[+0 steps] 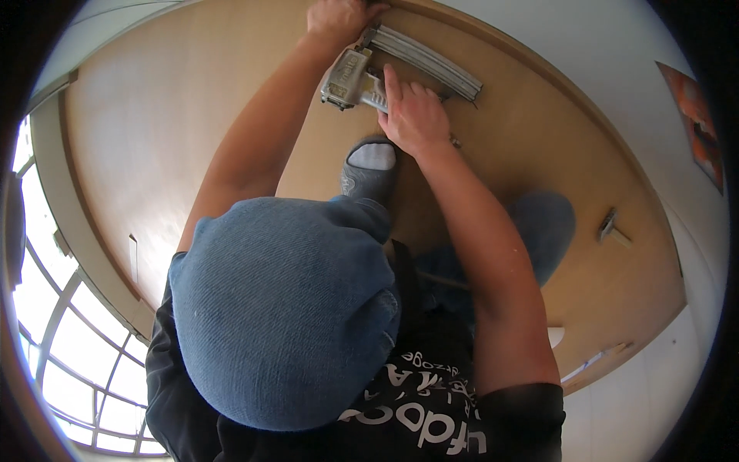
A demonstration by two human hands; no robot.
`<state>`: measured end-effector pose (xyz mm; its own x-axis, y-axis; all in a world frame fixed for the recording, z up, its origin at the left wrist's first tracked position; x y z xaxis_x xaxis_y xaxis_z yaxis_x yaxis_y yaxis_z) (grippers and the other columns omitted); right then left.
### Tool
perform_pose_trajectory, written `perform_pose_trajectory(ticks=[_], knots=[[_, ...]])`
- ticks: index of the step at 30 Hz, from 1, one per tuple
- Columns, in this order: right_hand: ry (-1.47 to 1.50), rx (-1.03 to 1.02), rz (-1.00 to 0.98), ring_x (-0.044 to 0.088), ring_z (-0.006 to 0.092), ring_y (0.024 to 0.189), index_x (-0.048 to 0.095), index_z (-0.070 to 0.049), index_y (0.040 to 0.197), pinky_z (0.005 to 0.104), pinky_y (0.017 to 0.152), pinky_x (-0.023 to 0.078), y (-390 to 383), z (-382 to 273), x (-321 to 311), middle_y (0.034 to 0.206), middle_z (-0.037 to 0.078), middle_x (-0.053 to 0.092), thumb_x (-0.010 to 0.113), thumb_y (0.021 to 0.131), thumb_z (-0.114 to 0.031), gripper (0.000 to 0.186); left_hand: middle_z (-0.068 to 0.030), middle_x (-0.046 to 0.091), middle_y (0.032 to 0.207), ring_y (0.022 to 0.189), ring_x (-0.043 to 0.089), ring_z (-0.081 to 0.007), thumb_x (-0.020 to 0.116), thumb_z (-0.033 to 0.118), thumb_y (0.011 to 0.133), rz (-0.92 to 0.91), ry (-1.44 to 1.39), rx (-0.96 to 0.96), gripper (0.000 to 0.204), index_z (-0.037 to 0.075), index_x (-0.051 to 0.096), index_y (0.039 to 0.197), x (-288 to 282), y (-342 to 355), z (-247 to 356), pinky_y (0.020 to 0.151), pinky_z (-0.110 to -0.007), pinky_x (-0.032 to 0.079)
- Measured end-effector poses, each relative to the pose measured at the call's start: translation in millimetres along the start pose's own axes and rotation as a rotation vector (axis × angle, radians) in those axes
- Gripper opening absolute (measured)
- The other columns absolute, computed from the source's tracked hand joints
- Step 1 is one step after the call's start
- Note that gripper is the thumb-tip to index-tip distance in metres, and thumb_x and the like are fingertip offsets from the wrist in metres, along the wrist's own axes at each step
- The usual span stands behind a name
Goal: The person attaches a long piece of wooden trim to the base of a wall using a pneumatic nail gun and a hammer, occasionally pressing the trim into place by hand.
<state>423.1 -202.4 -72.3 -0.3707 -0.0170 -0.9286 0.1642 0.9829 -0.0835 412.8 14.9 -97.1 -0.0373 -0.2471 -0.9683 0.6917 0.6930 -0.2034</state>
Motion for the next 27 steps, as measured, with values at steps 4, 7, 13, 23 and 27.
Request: perform_pose_trajectory(ticks=[4, 7, 13, 23, 27], knots=[[0.014, 0.021, -0.044, 0.064, 0.0316, 0.094, 0.036, -0.002, 0.153, 0.0456, 0.083, 0.054, 2.1, -1.5, -0.7, 0.101, 0.014, 0.068, 0.078, 0.08, -0.024, 0.087, -0.0155, 0.077, 0.084, 0.082, 0.076, -0.0342, 0.05, 0.068, 0.098, 0.058, -0.089, 0.058, 0.065, 0.012, 0.081, 0.089, -10.3, -0.9, -7.7, 0.073, -0.048, 0.061], [-0.022, 0.031, -0.125, 0.065, 0.0314, 0.096, 0.035, -0.002, 0.154, 0.0448, 0.085, 0.055, 3.3, -2.8, 2.7, 0.102, 0.015, 0.068, 0.076, 0.081, -0.023, 0.086, -0.0155, 0.077, 0.087, 0.085, 0.076, -0.0336, 0.05, 0.069, 0.097, -0.008, -0.086, 0.082, 0.064, 0.014, 0.081, 0.093, -10.9, -0.4, -6.3, 0.075, -0.049, 0.061], [-0.126, 0.042, -0.201, 0.07, 0.0333, 0.088, 0.033, -0.001, 0.155, 0.0451, 0.077, 0.057, 3.9, -0.1, 25.6, 0.095, 0.016, 0.069, 0.072, 0.084, -0.02, 0.084, -0.0148, 0.078, 0.095, 0.092, 0.076, -0.0323, 0.045, 0.062, 0.103, -0.173, -0.038, -0.011, 0.062, 0.013, 0.081, 0.094, 1.5, -6.3, 6.1, 0.079, -0.046, 0.061], [-0.121, 0.043, -0.126, 0.068, 0.0349, 0.087, 0.03, 0.0, 0.156, 0.0468, 0.076, 0.057, 3.3, -1.9, 22.2, 0.096, 0.017, 0.068, 0.074, 0.087, -0.029, 0.087, -0.0162, 0.078, 0.1, 0.095, 0.076, -0.034, 0.048, 0.065, 0.1, -0.146, -0.088, 0.008, 0.063, 0.012, 0.081, 0.098, -0.9, -1.1, -26.9, 0.082, -0.047, 0.061], [-0.079, -0.006, -0.026, 0.067, 0.0321, 0.094, 0.039, 0.0, 0.152, 0.0444, 0.081, 0.057, 6.0, -12.4, -2.8, 0.104, 0.015, 0.068, 0.073, 0.088, -0.043, 0.084, -0.0175, 0.078, 0.096, 0.092, 0.076, -0.0351, 0.046, 0.065, 0.1, -0.132, -0.051, 0.011, 0.065, 0.01, 0.081, 0.094, -4.6, -3.7, -33.4, 0.08, -0.048, 0.061]])
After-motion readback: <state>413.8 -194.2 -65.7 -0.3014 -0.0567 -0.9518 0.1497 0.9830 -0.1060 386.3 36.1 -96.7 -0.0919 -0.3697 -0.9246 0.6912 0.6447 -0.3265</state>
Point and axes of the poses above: each hand's wrist, its own y-axis towards the middle knuckle, its own x-axis out of the palm, z = x × y, the point moved 7 cm from there along y, towards the middle knuckle
